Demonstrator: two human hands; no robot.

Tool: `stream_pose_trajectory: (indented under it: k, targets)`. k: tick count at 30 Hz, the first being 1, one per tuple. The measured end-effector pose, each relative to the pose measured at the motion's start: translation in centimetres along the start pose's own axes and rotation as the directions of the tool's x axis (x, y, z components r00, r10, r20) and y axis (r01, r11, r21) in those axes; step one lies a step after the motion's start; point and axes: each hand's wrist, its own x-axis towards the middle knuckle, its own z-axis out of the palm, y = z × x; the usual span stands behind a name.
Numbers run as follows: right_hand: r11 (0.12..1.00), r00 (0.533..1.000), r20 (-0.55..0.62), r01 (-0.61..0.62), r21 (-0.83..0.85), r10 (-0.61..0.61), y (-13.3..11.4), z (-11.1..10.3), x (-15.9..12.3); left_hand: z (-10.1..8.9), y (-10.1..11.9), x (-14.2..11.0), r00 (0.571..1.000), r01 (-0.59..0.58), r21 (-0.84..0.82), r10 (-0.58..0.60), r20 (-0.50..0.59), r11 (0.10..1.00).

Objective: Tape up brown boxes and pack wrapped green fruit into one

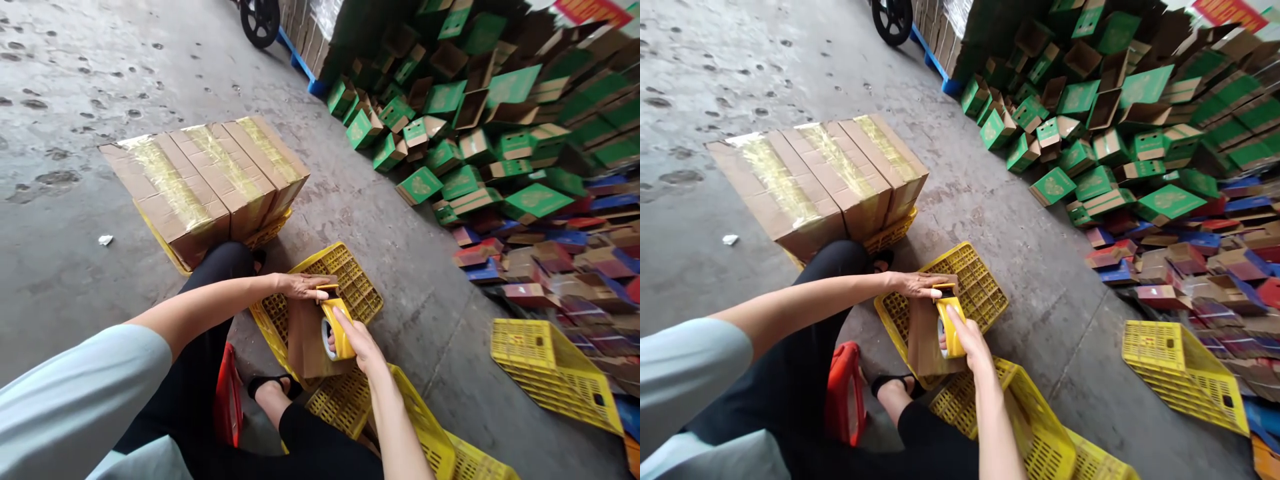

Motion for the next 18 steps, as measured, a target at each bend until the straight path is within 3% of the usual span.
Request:
stream_pose_trajectory:
  k: [5,10,14,18]
  targets:
    - [0.999,1.000,-0.018,0.017,0.047,-0.016,2.9,-0.4,-1.7,1.4,-1.2,0.1,0.995,-0.098,0.253,0.096,0.018,0.962]
    - [0.995,0.999,-0.007,0.036,0.094,-0.036,4.2,0.3,-1.0,2.4,-1.7,-0.1,0.965,-0.236,0.515,0.261,0.024,0.824]
    - [0.995,1.000,0.008,0.003,0.100,-0.004,4.5,0.3,-0.6,2.6,-1.5,-0.4,0.939,-0.317,0.559,0.335,0.073,0.767]
    - [0.996,1.000,0.021,-0.009,0.089,0.007,4.4,0.0,-0.8,3.2,-2.1,-0.3,0.913,-0.364,0.559,0.405,0.055,0.745]
